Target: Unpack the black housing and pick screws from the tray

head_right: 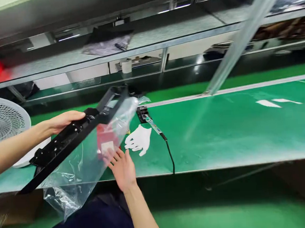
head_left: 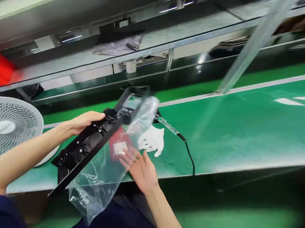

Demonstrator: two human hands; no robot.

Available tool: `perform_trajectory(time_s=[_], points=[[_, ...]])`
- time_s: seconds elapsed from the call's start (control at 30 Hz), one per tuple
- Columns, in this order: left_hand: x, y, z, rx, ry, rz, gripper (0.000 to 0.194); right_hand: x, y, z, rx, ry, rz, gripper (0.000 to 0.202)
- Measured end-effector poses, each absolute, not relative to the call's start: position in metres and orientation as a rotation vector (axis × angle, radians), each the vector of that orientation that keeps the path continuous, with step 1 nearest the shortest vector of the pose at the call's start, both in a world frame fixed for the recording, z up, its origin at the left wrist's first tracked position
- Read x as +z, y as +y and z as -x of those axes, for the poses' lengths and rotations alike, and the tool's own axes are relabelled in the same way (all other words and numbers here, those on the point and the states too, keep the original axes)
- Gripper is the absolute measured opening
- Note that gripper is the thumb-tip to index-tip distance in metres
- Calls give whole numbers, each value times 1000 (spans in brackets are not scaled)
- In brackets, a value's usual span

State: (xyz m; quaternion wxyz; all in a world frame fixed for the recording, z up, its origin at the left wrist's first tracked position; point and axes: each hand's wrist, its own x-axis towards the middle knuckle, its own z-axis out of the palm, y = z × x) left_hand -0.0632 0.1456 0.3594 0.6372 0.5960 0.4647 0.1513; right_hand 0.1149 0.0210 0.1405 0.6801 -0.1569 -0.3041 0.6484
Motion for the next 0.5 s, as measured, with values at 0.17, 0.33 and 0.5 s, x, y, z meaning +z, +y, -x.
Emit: perform_trajectory(time_s=[0.17, 0.33, 0.5], points=[[360, 158, 45, -207, 659, -1861, 43, 158, 17, -132, 1550, -565, 234, 46], [348, 211, 18, -750, 461, -2243, 26, 169, -2, -143, 1529, -404, 409, 63], [347, 255, -32, -995, 522, -2461, 27, 166, 10, -116, 1490, -408, 608, 65]])
